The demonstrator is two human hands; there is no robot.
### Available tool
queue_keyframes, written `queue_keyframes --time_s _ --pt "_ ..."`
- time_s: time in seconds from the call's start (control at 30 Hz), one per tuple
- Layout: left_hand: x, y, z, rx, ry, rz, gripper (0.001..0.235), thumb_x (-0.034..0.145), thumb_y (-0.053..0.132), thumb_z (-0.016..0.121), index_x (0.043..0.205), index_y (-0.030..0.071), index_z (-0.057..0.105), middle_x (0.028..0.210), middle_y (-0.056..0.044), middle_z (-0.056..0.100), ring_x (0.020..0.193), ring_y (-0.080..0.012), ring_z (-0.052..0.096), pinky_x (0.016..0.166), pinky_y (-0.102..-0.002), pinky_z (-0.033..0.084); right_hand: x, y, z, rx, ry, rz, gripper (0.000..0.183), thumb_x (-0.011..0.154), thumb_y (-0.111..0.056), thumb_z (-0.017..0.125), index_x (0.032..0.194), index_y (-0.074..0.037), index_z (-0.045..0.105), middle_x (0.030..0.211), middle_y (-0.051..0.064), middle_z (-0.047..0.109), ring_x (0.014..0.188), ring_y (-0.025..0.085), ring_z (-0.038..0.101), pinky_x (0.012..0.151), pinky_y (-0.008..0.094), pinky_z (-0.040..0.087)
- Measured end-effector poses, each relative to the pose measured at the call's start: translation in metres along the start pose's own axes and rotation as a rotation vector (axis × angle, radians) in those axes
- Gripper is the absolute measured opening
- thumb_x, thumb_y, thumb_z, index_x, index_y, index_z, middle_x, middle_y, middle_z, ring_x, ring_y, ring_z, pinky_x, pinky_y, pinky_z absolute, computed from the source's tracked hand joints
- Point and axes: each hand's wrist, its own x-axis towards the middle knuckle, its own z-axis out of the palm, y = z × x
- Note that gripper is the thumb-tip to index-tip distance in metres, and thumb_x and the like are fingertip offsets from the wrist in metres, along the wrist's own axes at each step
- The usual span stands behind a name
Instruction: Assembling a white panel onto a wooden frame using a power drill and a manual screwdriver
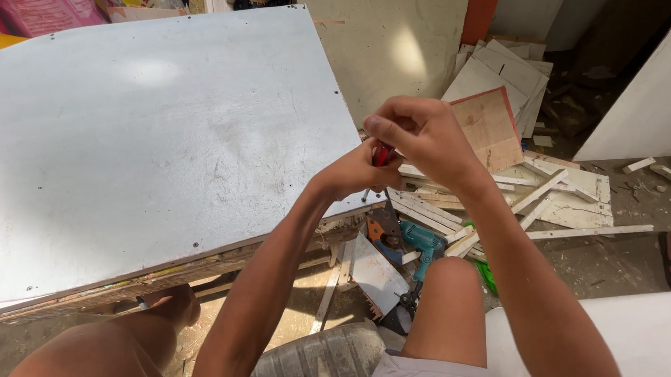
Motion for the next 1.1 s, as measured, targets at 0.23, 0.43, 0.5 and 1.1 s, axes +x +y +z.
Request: queue_keyframes --time_s 0.23,0.43,0.5,1.1 --pt "0.0 0.035 0.0 -0.127 -0.325 -0.089 0.04 0.08 -0.001 0.073 0.055 0.016 0.048 0.05 0.006 0.033 0.047 -0.0023 0.028 0.046 -0.02 0.031 0.023 0.028 0.024 0.924 -0.308 0.103 0.046 0.104 -0.031 0.061 0.069 -0.001 0.069 0.048 0.011 0.057 0.04 0.018 0.057 0.041 0.029 0.051" --pt "-0.007 -0.006 0.006 0.036 -0.154 -0.033 0.015 0.08 0.007 0.083 0.091 0.007 0.073 0.071 -0.005 0.061 0.065 -0.0134 0.05 0.066 -0.032 0.045 0.015 0.048 0.052 0.845 -0.01 0.106 0.07 0.111 -0.043 0.044 0.054 -0.005 0.054 0.036 0.005 0.037 0.028 0.01 0.041 0.032 0.021 0.035" --pt "-0.015 -0.004 0.015 0.186 -0.011 0.033 0.033 0.079 0.009 0.087 0.11 0.006 0.076 0.091 -0.012 0.074 0.079 -0.0209 0.064 0.078 -0.038 0.052 0.019 0.047 0.056 0.832 0.19 0.115 0.072 0.111 -0.049 0.04 0.057 -0.004 0.055 0.037 0.006 0.036 0.028 0.011 0.041 0.034 0.022 0.036" --pt "-0.005 0.025 0.011 0.156 0.039 0.084 0.032 0.086 0.014 0.074 0.063 0.003 0.056 0.053 -0.006 0.049 0.056 -0.0149 0.043 0.061 -0.038 0.044 0.022 0.066 0.048 1.083 -0.354 0.115 0.058 0.107 -0.029 0.054 0.06 0.004 0.068 0.038 0.013 0.051 0.026 0.016 0.046 0.031 0.026 0.042"
